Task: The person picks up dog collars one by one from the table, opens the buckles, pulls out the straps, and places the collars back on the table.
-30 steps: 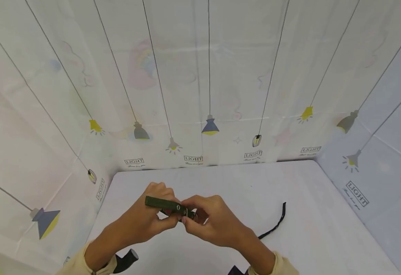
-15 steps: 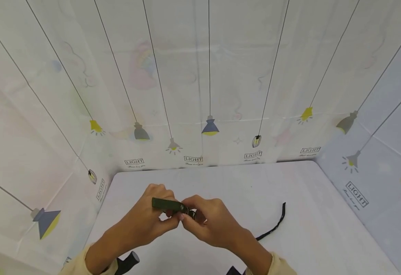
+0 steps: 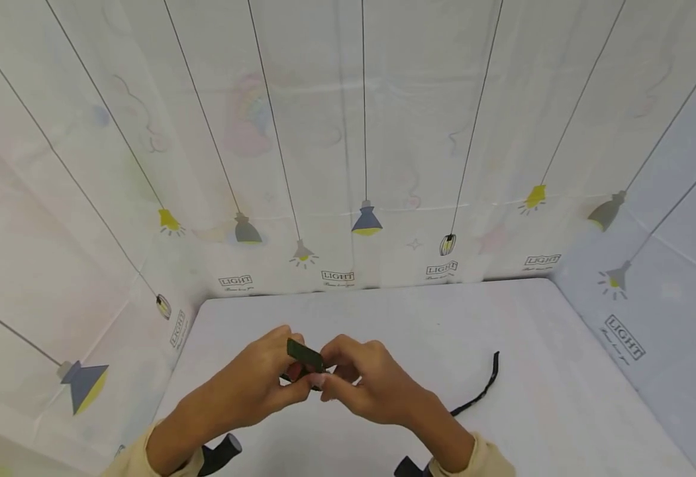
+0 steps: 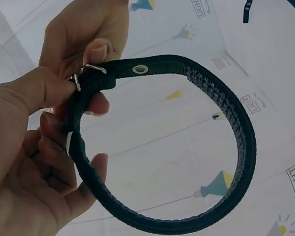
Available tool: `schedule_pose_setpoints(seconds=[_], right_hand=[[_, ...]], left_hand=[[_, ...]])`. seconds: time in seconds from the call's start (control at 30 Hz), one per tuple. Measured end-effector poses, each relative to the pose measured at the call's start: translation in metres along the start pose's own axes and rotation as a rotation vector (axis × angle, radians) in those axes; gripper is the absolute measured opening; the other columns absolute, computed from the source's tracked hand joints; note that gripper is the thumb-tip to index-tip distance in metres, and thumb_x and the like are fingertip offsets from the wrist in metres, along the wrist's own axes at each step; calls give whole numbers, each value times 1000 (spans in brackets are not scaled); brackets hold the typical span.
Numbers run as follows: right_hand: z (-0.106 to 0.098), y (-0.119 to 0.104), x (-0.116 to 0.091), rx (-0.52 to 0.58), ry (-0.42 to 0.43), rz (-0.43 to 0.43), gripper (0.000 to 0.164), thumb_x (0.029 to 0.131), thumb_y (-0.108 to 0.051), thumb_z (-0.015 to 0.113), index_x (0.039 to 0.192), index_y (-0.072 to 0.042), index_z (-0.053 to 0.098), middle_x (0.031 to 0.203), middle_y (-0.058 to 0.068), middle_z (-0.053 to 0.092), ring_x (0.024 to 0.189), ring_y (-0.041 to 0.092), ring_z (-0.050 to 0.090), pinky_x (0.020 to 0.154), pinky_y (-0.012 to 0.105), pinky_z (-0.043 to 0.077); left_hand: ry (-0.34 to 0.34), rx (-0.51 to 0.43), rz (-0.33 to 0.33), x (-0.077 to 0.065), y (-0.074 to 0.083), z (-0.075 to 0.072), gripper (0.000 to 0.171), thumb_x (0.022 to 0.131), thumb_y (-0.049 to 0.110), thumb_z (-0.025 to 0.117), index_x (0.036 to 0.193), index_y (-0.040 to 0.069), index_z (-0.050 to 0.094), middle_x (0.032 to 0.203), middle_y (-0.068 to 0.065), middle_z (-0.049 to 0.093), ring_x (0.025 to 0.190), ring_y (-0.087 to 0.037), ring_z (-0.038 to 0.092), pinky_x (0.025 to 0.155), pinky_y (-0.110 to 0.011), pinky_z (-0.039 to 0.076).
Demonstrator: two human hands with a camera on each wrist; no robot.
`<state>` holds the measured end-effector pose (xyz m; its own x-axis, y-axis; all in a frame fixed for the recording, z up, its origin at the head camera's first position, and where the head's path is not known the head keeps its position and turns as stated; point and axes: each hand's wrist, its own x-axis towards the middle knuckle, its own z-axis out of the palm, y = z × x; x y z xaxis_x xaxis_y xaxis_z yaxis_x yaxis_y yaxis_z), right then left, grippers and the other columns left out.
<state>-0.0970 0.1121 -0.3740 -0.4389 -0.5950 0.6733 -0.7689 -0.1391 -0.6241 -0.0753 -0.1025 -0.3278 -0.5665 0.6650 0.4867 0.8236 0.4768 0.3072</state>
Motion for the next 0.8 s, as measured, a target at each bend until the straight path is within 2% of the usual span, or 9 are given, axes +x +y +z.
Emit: schedule_pose_setpoints(seconds=[0.07, 0.13, 0.23, 0.4, 0.53, 0.67, 0.8], right_hand=[[-2, -1, -1, 44, -33, 26, 26, 91, 14, 61, 111, -2, 54, 89, 14, 74, 67, 8, 73, 53, 17, 55], [-3, -2, -1, 69, -47, 27, 28, 90, 16, 60, 112, -1, 53, 91, 16, 74, 70, 11, 74, 55, 19, 56], [-5, -3, 0, 105, -34, 24, 29, 90, 18, 59, 113, 2, 52, 93, 19, 73, 74, 18, 76, 59, 23, 59], [-10, -6, 2, 163, 13, -7, 30, 89, 23, 55, 113, 7, 49, 95, 25, 71, 76, 25, 76, 60, 31, 61], [-11, -6, 4, 174, 49, -32, 28, 89, 24, 54, 112, 10, 47, 98, 27, 68, 76, 28, 75, 59, 32, 61], [-11, -5, 4, 177, 81, -15, 29, 89, 24, 55, 114, 10, 48, 100, 26, 66, 79, 30, 75, 59, 33, 61], [-10, -3, 3, 155, 134, 34, 34, 87, 23, 59, 116, 8, 53, 100, 26, 67, 76, 24, 75, 58, 33, 61]], left_hand=[[-36, -19, -24, -1, -1, 0, 21, 88, 8, 73, 78, 17, 57, 68, 9, 45, 71, -2, 36, 62, -12, 33], [-37, -41, -43, -2, -1, 1, 20, 86, 6, 73, 80, 16, 57, 70, 9, 46, 72, -2, 38, 62, -11, 35], [17, -87, -53, -3, -2, 2, 17, 86, 5, 74, 85, 15, 59, 75, 9, 50, 73, -1, 41, 62, -11, 39], [120, -221, -76, -2, -2, 1, 14, 89, 3, 71, 90, 16, 65, 78, 10, 56, 75, -1, 47, 64, -15, 47], [162, -261, -109, 0, 0, 0, 12, 91, 6, 70, 91, 18, 66, 81, 12, 57, 78, -2, 46, 66, -17, 45], [159, -226, -116, 1, 0, -1, 8, 95, 13, 69, 95, 19, 64, 101, 10, 58, 93, -8, 46, 79, -23, 45], [110, -292, -128, 1, -2, -3, 10, 99, 15, 65, 108, 18, 62, 114, 6, 58, 105, -10, 54, 88, -26, 52]])
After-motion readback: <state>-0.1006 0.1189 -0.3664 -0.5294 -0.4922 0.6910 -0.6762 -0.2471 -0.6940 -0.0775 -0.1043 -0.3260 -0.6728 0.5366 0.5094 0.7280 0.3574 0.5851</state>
